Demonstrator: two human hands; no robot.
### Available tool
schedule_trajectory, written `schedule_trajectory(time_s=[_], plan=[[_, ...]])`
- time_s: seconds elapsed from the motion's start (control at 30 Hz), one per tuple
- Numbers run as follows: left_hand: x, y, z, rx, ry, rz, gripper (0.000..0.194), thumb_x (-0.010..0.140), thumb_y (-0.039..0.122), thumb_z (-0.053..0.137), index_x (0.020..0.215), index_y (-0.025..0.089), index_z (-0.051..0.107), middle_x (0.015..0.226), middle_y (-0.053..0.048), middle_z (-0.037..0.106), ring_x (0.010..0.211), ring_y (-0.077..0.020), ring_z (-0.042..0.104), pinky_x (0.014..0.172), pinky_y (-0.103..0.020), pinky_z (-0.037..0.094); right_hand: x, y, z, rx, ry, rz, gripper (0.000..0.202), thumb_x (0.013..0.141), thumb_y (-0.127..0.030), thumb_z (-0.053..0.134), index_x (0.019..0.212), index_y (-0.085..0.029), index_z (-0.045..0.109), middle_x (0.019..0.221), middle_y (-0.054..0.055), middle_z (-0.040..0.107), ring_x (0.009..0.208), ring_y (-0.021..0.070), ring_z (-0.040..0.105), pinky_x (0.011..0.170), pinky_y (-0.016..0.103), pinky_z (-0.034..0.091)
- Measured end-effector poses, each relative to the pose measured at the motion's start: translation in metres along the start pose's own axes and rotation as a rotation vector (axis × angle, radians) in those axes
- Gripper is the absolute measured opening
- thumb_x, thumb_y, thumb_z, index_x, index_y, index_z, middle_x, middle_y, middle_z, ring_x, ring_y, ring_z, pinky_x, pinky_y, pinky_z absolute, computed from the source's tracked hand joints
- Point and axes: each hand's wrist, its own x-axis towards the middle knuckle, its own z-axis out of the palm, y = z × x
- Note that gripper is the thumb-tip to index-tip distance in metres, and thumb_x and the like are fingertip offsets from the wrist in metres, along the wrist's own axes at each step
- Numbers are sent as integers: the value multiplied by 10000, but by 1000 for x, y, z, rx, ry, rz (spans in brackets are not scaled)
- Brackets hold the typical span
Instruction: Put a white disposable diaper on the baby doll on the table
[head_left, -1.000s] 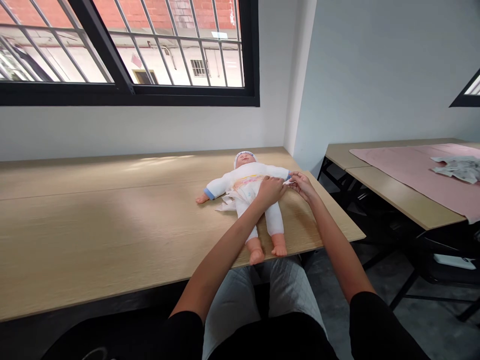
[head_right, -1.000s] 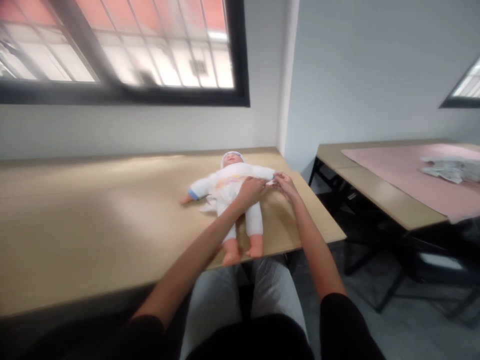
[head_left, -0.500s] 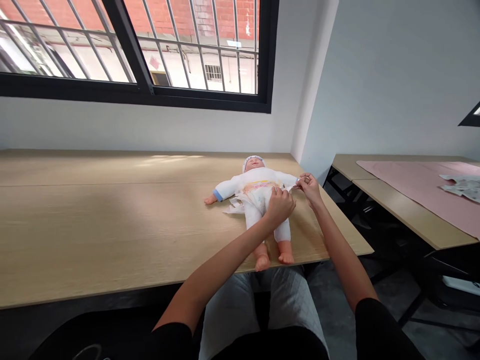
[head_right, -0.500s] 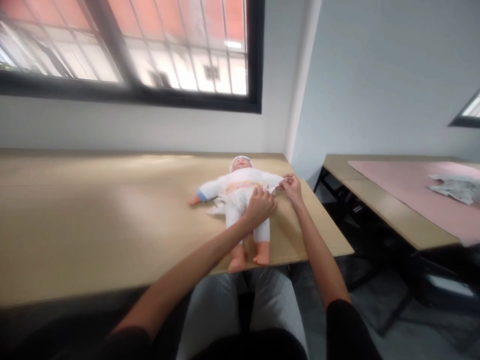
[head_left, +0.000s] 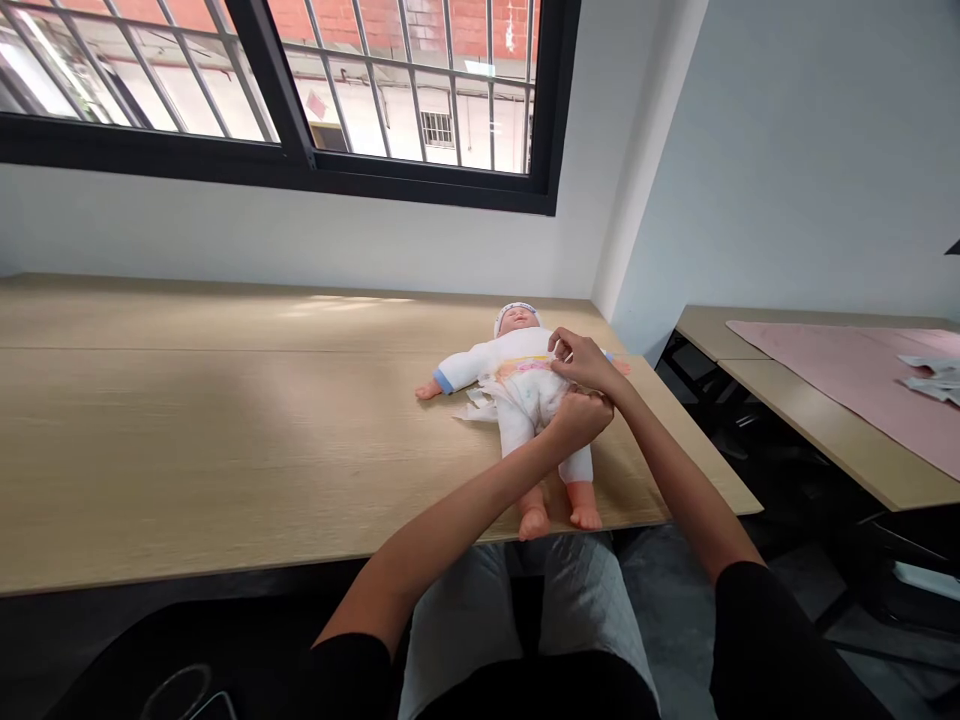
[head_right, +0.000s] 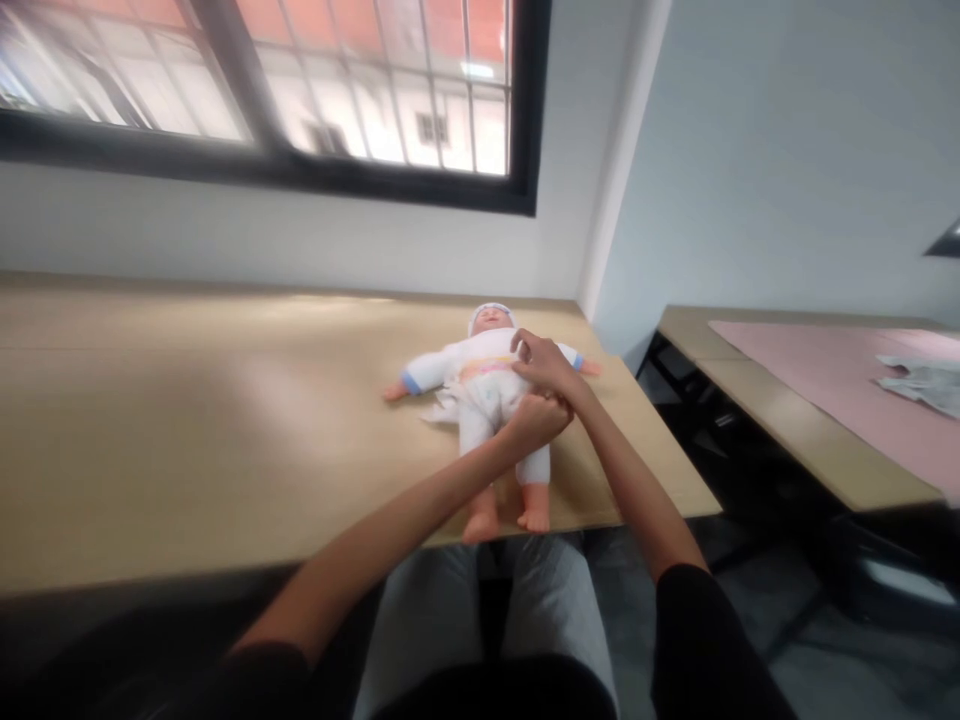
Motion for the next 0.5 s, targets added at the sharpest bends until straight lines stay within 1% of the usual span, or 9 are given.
schedule_trajectory(time_s=[0.1, 0.17, 0.2, 0.23, 0.3, 0.37, 0.4, 0.43, 0.5], plan=[[1, -2, 0, 2, 34, -8, 353, 846, -6, 356, 921, 38, 698, 809, -184, 694, 746, -274, 664, 673, -396, 460, -1, -2, 3, 74, -26, 14, 211, 748, -266, 638, 945, -225, 576, 725, -22, 612, 698, 156, 592, 642, 266, 451], [0, -4, -1, 5, 62, -23, 332, 879, 43, 367, 968, 35, 687, 858, -191, 694, 811, -276, 664, 768, -422, 469, 1, -2, 3, 281, 2, 50, 278, 780, -366, 645, 1008, -226, 569, 816, 4, 651, 772, 165, 634, 685, 280, 492], [-1, -5, -3, 5, 84, -36, 315, 895, 81, 382, 982, 40, 682, 881, -188, 694, 856, -281, 661, 829, -439, 463, 3, 0, 3, 400, 52, 68, 303, 792, -411, 635, 1018, -223, 561, 860, 15, 657, 794, 164, 647, 701, 286, 509], [-3, -6, -4, 8, 112, -56, 298, 907, 128, 405, 991, 49, 680, 913, -183, 692, 921, -293, 653, 894, -458, 445, 4, 3, 3, 504, 129, 83, 315, 800, -447, 620, 1006, -218, 553, 885, 22, 655, 797, 160, 655, 710, 290, 520], [-7, -7, -7, 27, 179, -135, 308, 913, 241, 459, 1046, 59, 669, 1060, -195, 672, 1107, -338, 589, 1013, -501, 376, 5, 14, 3, 619, 342, 115, 323, 803, -494, 594, 942, -207, 540, 865, 17, 637, 751, 145, 653, 697, 284, 528], [-11, -8, -8, 48, 217, -267, 433, 904, 356, 495, 1169, 38, 622, 1251, -231, 591, 1257, -385, 478, 1074, -536, 309, 1, 33, 5, 616, 557, 161, 333, 802, -525, 570, 873, -204, 521, 777, -5, 601, 666, 130, 624, 635, 261, 513], [-13, -7, -8, 52, 211, -332, 511, 899, 406, 500, 1217, 17, 591, 1305, -253, 549, 1288, -397, 445, 1083, -541, 296, -3, 44, 8, 588, 645, 192, 337, 806, -538, 551, 848, -206, 509, 735, -17, 579, 618, 122, 598, 596, 251, 496], [-14, -7, -8, 50, 194, -386, 573, 897, 445, 498, 1240, -8, 569, 1324, -273, 528, 1293, -401, 439, 1084, -534, 298, -8, 56, 10, 549, 708, 227, 339, 815, -545, 529, 830, -208, 496, 705, -25, 562, 573, 117, 570, 563, 245, 476], [-13, -7, -8, 38, 161, -442, 611, 894, 480, 497, 1209, -38, 579, 1283, -296, 550, 1263, -391, 476, 1075, -500, 320, -21, 80, 15, 437, 757, 294, 333, 833, -542, 492, 808, -211, 478, 681, -33, 547, 499, 109, 516, 526, 246, 440]])
